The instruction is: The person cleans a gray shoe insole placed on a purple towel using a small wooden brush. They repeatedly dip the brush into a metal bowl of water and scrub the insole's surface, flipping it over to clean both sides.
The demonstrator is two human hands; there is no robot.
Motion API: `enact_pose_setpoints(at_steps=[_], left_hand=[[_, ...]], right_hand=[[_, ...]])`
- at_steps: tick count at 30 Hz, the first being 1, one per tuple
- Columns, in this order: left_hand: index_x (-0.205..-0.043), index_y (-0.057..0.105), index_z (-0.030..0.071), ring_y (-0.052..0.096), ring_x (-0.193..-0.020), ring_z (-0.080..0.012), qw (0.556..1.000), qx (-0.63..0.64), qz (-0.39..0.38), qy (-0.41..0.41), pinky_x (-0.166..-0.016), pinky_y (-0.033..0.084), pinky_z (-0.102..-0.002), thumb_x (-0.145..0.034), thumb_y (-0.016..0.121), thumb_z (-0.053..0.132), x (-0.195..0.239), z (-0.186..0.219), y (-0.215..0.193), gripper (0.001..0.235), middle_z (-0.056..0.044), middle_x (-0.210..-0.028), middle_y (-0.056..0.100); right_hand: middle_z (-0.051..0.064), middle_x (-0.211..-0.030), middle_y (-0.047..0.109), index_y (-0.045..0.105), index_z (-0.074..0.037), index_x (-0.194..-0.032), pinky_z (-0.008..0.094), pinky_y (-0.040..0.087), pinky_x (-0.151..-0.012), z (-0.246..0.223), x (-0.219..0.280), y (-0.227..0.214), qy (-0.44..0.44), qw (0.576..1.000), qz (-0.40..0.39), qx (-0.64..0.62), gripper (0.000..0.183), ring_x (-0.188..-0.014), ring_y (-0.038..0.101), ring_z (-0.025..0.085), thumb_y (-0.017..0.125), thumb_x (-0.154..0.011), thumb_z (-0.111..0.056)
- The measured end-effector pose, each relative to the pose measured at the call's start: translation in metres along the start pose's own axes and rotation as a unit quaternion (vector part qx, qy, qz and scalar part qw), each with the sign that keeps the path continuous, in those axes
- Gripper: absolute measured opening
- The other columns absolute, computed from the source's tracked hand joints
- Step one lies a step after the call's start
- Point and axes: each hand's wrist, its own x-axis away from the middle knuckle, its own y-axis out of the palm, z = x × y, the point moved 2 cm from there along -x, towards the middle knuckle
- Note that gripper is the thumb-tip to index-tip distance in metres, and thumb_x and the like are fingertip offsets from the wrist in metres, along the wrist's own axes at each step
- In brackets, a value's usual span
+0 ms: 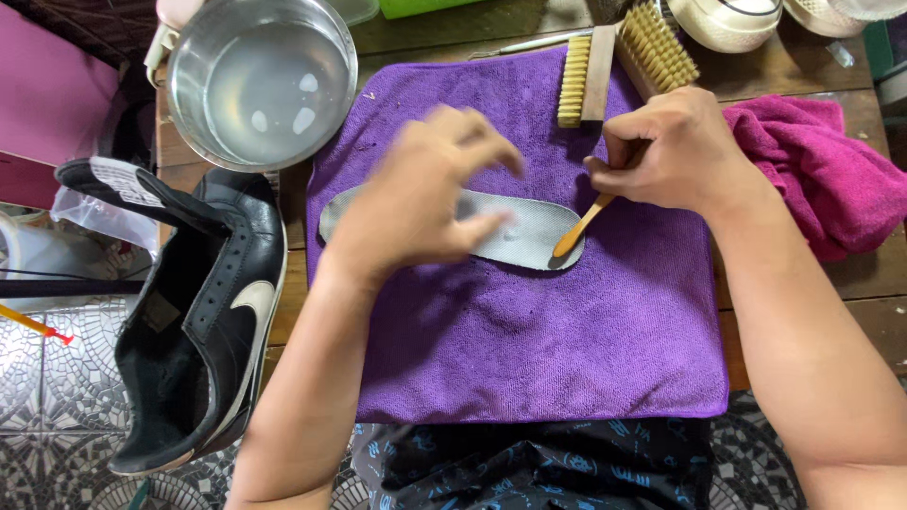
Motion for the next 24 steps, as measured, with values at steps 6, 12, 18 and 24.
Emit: enact_pose_setpoints(at_steps=[6,12,18,24], left_hand=[[-0.13,0.076,0.028,0.063,-0.12,-0.0295,0.975,0.155,-0.111,0.111,-0.1,0.044,-0.049,-0.089,0.092,0.05,-0.005,0.002,0.05,0.05,-0.004,-0.126,0.068],[-0.127,0.08,0.029,0.064,-0.116,-0.0277,0.972,0.171,-0.098,0.126,-0.099,0.045,-0.047,-0.084,0.097,0.057,-0.006,-0.002,0.053,0.054,-0.002,-0.122,0.069],[-0.127,0.082,0.026,0.063,-0.112,-0.0282,0.968,0.183,-0.078,0.151,-0.098,0.047,-0.044,-0.076,0.098,0.066,-0.007,-0.004,0.051,0.066,-0.004,-0.12,0.07],[-0.118,0.084,0.027,0.069,-0.108,-0.0324,0.977,0.17,-0.078,0.102,-0.088,0.052,-0.047,-0.062,0.105,0.062,-0.009,0.0,0.052,0.069,-0.004,-0.11,0.073]], right_hand=[[-0.007,-0.055,0.049,0.051,-0.018,-0.06,0.035,0.039,-0.064,-0.009,-0.004,0.009,0.006,1.0,0.006,0.0,0.043,-0.055,0.049,0.016,0.086,-0.084,-0.019],[-0.009,-0.063,0.059,0.059,-0.02,-0.063,0.037,0.047,-0.073,0.006,0.011,-0.004,0.024,0.995,0.052,0.076,0.043,-0.06,0.055,0.014,0.092,-0.089,-0.014],[-0.007,-0.055,0.048,0.054,-0.02,-0.063,0.033,0.039,-0.062,-0.001,0.002,0.004,0.03,0.998,0.032,0.042,0.046,-0.054,0.047,0.012,0.089,-0.091,-0.015],[0.011,-0.065,0.064,0.061,-0.019,-0.069,0.053,0.051,-0.068,0.001,0.013,0.021,0.07,0.992,0.082,0.07,0.04,-0.077,0.074,0.043,0.094,-0.085,-0.035]])
